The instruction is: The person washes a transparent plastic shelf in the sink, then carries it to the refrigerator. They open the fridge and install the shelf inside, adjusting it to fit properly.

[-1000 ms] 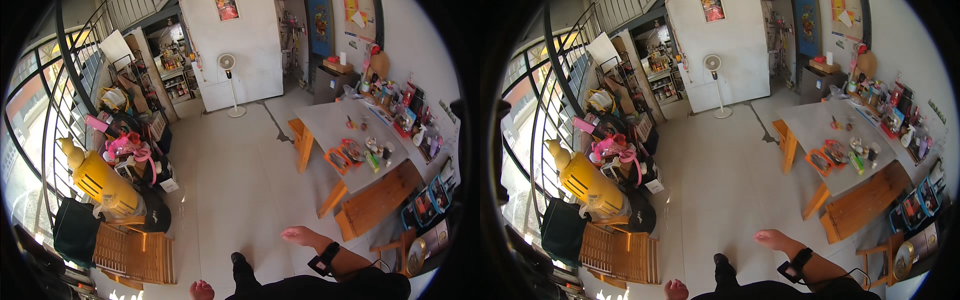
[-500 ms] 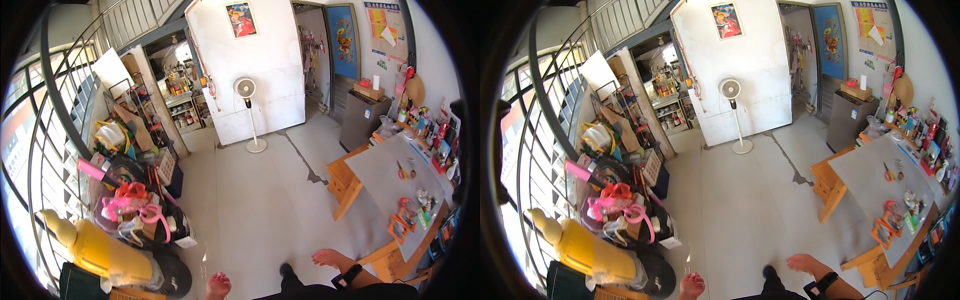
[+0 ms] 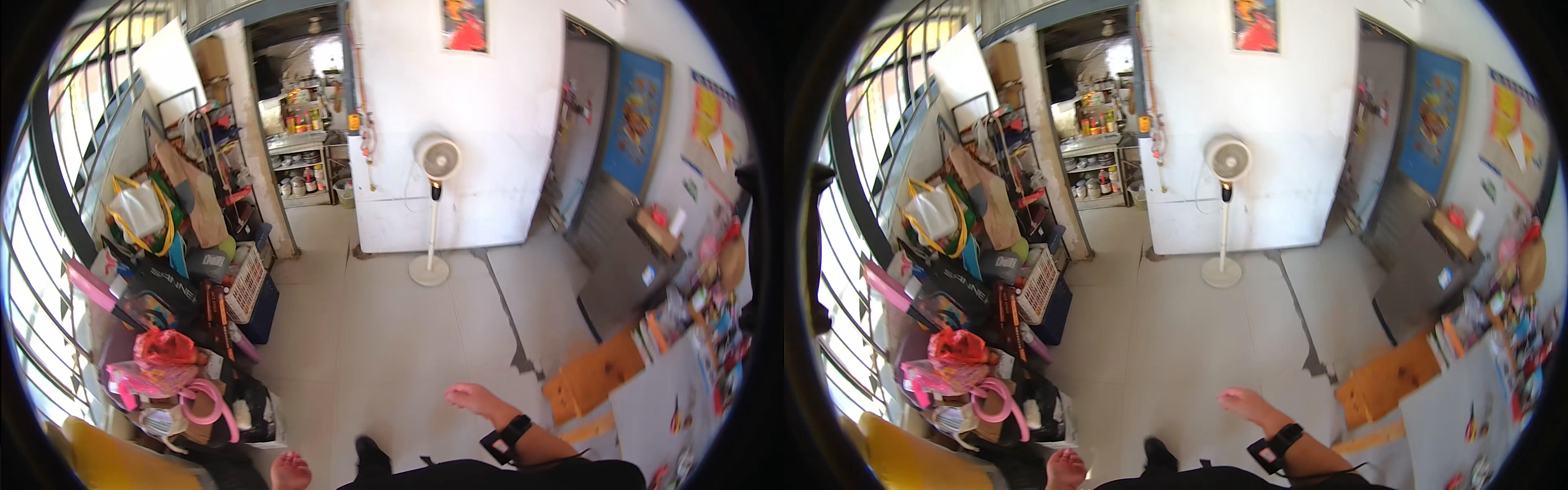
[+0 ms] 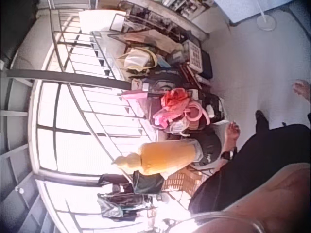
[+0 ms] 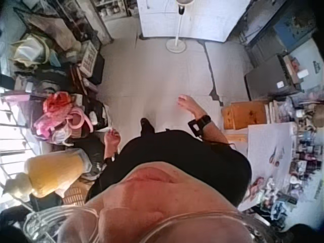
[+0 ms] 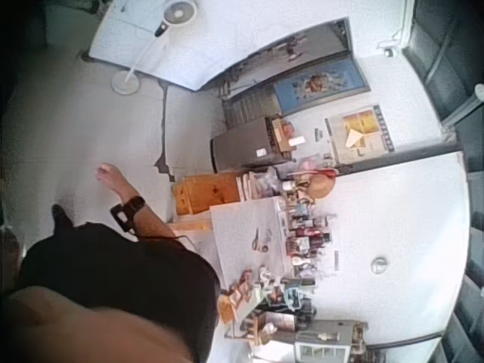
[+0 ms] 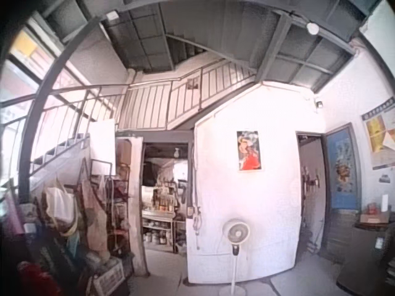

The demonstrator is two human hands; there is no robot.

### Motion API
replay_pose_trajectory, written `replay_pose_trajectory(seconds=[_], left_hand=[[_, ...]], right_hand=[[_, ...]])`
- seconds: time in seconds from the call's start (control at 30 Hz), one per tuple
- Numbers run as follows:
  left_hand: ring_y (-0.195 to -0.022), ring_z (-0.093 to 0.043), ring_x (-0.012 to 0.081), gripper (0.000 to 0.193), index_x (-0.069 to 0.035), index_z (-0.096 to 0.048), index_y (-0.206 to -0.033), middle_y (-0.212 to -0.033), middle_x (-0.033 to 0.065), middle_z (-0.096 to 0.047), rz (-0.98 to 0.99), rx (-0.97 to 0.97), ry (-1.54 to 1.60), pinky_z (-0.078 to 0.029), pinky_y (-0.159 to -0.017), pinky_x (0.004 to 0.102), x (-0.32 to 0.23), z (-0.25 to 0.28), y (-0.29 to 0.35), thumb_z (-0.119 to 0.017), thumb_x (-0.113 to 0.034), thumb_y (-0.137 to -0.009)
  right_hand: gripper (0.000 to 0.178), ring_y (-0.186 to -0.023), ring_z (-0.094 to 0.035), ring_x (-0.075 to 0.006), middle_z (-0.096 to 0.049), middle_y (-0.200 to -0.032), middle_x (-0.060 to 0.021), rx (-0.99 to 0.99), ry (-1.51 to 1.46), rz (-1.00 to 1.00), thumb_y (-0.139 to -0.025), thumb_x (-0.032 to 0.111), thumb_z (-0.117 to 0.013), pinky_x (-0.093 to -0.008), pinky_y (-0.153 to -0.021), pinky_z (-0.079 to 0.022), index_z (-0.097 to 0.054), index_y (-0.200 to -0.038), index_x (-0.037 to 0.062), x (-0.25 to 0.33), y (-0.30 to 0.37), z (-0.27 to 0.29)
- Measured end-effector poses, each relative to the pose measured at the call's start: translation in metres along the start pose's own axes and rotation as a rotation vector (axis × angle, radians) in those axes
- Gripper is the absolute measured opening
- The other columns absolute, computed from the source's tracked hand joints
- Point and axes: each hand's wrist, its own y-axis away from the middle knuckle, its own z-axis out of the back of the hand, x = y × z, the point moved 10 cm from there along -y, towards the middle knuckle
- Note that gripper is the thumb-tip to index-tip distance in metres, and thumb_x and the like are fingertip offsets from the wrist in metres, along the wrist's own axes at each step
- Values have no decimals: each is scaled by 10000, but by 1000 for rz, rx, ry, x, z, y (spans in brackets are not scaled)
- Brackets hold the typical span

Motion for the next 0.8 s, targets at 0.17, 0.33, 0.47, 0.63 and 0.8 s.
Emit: replay_pose_trajectory(seconds=[0.17,0.33,0.47,0.63,0.8], left_hand=[[-559,-526,134,220,-108,-505,-660,-586,-18,-519,80,-199,181,-429,-476,246,-50,-34,-138,-400,-233,-808],[-516,-452,72,217,-152,-420,-633,-576,-55,-453,-54,-110,-26,-333,-438,192,-150,-203,-253,-399,-183,-848],[-559,-489,80,156,-154,-499,-688,-617,-66,-501,19,-22,-171,-353,-457,198,-198,-339,-338,-458,-184,-836],[-588,-514,97,139,-134,-529,-699,-638,-46,-539,16,44,-194,-377,-471,197,-261,-435,-478,-479,-179,-822],[-580,-517,93,135,-122,-522,-700,-651,-50,-537,-15,-95,-109,-408,-475,193,-341,-475,-571,-469,-162,-818]], right_hand=[[310,-845,-553,-108,-611,-901,-21,21,-50,-110,-852,270,-555,-263,-740,-446,-585,-1066,48,25,-153,7],[297,-800,-544,-99,-608,-863,-12,16,63,-200,-843,281,-558,-249,-679,-439,-609,-1034,60,65,-251,60],[305,-831,-559,-121,-610,-884,-31,-158,-19,-341,-843,281,-554,-255,-708,-445,-602,-1030,45,72,-336,106],[326,-832,-575,-131,-613,-905,-37,-162,-77,-408,-838,295,-546,-271,-708,-455,-589,-1052,52,64,-475,150],[189,-642,-523,-108,-585,-699,8,-213,-138,-362,-825,270,-563,-265,-575,-421,-630,-856,96,116,-668,211]])
